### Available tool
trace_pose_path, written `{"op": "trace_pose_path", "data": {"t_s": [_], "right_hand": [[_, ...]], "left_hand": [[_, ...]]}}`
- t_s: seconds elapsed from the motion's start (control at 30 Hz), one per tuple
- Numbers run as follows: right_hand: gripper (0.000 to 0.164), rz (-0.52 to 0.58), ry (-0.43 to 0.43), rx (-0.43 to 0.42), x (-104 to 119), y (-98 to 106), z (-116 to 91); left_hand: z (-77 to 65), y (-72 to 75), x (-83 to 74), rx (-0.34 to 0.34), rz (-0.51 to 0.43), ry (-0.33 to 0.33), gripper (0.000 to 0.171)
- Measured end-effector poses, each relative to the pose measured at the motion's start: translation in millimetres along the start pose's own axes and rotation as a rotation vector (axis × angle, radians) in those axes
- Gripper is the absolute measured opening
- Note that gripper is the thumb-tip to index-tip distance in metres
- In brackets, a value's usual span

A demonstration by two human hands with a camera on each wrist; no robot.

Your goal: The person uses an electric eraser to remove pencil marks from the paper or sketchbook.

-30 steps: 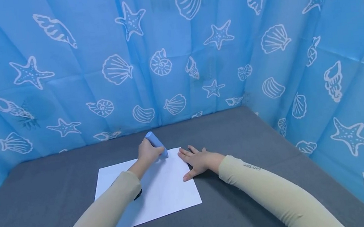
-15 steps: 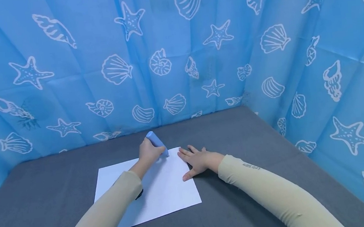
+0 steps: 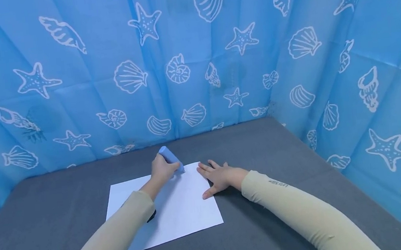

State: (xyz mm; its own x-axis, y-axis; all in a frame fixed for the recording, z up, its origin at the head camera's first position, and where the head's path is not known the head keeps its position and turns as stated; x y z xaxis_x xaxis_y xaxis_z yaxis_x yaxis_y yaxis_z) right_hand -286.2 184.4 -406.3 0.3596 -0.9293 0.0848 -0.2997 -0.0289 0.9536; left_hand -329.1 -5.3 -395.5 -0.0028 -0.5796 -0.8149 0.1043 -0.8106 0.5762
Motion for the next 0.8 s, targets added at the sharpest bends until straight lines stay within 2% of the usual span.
{"op": "trace_pose_path", "data": {"t_s": [0.2,0.3,0.47,0.63,0.8], "right_hand": [[0.103,-0.019,-0.005,0.005,1,1,0],[0.103,-0.003,-0.001,0.006,2,1,0],[0.103,-0.002,0.008,0.003,4,3,0],[0.102,0.029,0.017,-0.002,2,5,-2],[0.101,0.065,0.040,-0.002,-1,3,-3]], "left_hand": [[-1.1,-5.0,-2.5,0.038,-0.067,-0.001,0.060],[-0.9,-5.4,-1.1,0.057,-0.115,0.021,0.060],[-3.4,7.0,4.2,0.077,-0.205,0.096,0.049],[-6.2,19.9,8.5,0.101,-0.244,0.138,0.037],[-9.2,30.5,18.6,0.096,-0.306,0.224,0.038]]}}
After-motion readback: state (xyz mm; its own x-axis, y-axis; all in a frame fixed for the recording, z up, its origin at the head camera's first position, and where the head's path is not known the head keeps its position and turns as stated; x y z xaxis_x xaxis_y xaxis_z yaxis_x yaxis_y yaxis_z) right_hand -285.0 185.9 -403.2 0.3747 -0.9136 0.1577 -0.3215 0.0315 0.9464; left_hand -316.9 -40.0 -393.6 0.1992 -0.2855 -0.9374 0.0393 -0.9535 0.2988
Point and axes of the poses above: each hand's wrist, its own z-axis towards the middle knuckle, its own y-axis out of the back of the hand, x = y × z, the point moved 1 cm from there along z, towards the middle knuckle, and after that the axes turned 7 degrees about -x, right-handed, at the moved point
